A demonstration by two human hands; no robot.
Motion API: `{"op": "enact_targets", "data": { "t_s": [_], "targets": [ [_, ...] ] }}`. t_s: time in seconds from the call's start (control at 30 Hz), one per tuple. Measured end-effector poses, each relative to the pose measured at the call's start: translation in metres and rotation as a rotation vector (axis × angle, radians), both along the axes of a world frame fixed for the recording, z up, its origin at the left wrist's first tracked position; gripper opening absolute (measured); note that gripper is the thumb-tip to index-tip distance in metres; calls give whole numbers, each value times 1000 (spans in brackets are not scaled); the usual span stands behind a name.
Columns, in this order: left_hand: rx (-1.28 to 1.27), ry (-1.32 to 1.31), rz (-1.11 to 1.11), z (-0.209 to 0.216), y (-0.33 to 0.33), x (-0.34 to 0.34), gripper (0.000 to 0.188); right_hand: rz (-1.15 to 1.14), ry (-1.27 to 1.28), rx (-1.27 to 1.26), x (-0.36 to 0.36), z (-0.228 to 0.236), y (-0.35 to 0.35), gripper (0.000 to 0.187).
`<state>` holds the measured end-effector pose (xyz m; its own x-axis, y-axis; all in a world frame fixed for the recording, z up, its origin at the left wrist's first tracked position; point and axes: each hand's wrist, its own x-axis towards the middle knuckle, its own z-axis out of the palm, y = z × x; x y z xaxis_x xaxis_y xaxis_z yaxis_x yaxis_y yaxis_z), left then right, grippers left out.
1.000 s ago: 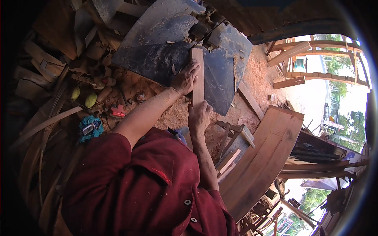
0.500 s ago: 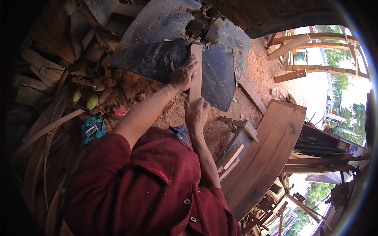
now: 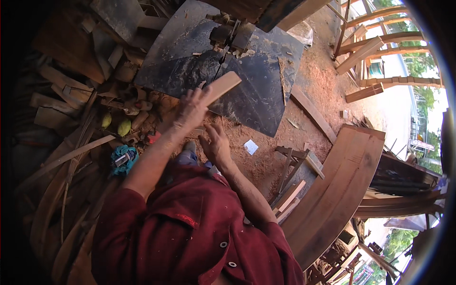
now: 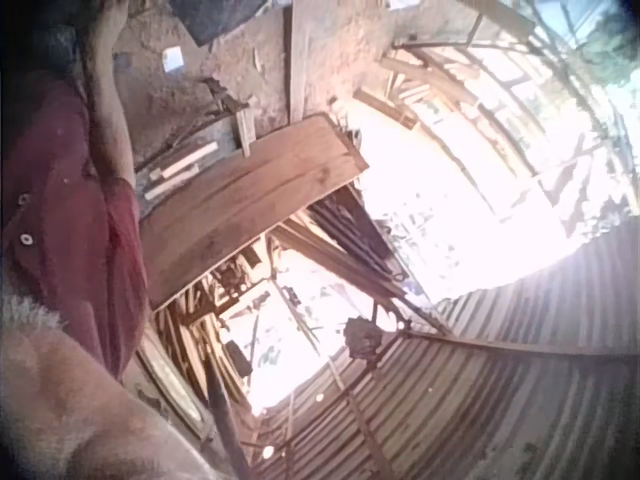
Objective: The person cuts wooden pieces using a band saw and then assembles them into a tray-like structure on the ground using a pencil to mark measurements.
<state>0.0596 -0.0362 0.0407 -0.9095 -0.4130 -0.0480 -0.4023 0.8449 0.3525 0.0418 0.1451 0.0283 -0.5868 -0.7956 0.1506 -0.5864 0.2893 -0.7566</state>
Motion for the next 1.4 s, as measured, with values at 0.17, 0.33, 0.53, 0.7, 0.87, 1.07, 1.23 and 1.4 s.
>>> {"op": "enact_targets", "data": {
  "t_s": [0.17,0.33,0.53,0.7,0.87,1.07,1.23,1.4],
  "targets": [
    [-183,58,-22,12,-78,40,70,-11,213,-40,-31,2,-40,61],
    [-234,53,-151,3,-126,50,75,3,300,-3,-26,-6,-104,65],
    [-215,193,-127,4,-147,71,87,-120,388,208,-14,-2,-154,67],
    [-134,49,-192,-6,-166,70,82,-163,427,238,-19,-11,-166,74],
    [-129,160,-221,-9,-184,39,74,-267,409,185,-35,-20,-178,77],
    [-144,157,-230,-14,-190,32,73,-338,404,129,-48,-25,-186,78],
    [-122,146,-233,-10,-194,24,73,-348,423,140,-53,-23,-190,78],
    [-124,160,-254,-12,-200,18,73,-367,427,162,-55,-23,-193,79]
  ]
}}
